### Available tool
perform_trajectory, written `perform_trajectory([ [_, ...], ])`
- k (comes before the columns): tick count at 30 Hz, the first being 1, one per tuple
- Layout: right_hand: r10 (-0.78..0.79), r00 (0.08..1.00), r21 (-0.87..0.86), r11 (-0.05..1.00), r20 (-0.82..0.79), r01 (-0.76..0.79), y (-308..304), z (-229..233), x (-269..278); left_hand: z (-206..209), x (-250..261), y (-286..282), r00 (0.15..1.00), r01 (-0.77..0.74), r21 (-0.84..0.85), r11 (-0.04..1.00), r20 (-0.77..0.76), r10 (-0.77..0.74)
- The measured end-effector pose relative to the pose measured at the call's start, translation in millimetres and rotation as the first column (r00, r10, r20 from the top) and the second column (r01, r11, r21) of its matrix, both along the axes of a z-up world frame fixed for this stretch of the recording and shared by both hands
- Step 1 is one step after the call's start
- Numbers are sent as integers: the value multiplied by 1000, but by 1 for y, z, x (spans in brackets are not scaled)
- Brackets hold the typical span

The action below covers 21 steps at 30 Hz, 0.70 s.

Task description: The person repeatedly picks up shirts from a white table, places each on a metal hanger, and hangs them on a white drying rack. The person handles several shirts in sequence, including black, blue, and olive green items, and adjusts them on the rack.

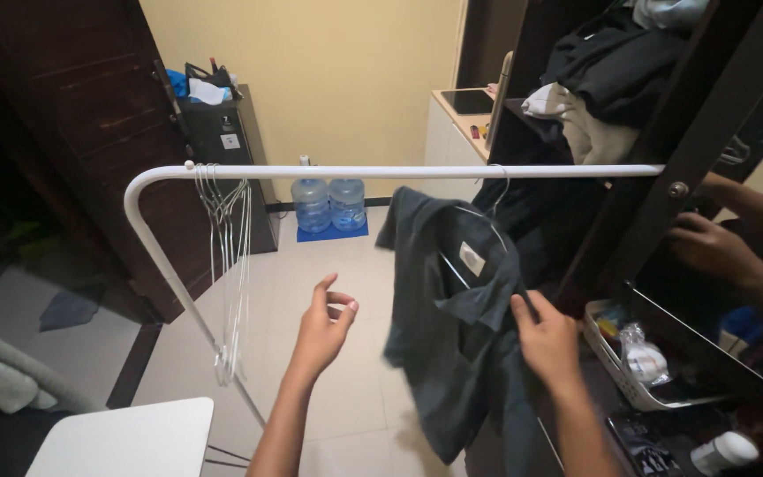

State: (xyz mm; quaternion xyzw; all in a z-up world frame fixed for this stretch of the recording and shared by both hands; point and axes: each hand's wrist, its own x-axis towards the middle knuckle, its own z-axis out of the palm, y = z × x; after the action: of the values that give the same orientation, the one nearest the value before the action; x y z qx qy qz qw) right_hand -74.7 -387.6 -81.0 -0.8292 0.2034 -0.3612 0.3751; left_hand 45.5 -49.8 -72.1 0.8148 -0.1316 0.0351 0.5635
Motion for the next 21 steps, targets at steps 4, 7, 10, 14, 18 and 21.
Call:
perform_trajectory([
  [4, -23, 1000, -5, 1000, 2, 23, -10, -8, 2, 3, -11, 2, 999, 42, -11, 999, -31, -43],
  [7, -67, 997, 58, 996, -41, 70, -13, -1, 0, 3, -18, 6, 998, 55, -12, 998, -31, -55],
  [10, -87, 996, 51, 995, -32, 89, -26, 0, 0, 6, -29, 11, 999, 44, -5, 999, -29, -45],
  [14, -160, 987, -26, 987, 19, 160, -38, 2, -9, -5, -32, 15, 999, 46, 58, 997, -7, -45],
  [18, -16, 933, -291, 948, 358, 128, -14, 23, -24, -23, -24, 11, 996, 46, 62, 997, 70, -50],
  [21, 23, 866, -460, 854, 499, 242, -10, 25, -25, 14, -57, 8, 996, 37, 8, 999, 80, -37],
])
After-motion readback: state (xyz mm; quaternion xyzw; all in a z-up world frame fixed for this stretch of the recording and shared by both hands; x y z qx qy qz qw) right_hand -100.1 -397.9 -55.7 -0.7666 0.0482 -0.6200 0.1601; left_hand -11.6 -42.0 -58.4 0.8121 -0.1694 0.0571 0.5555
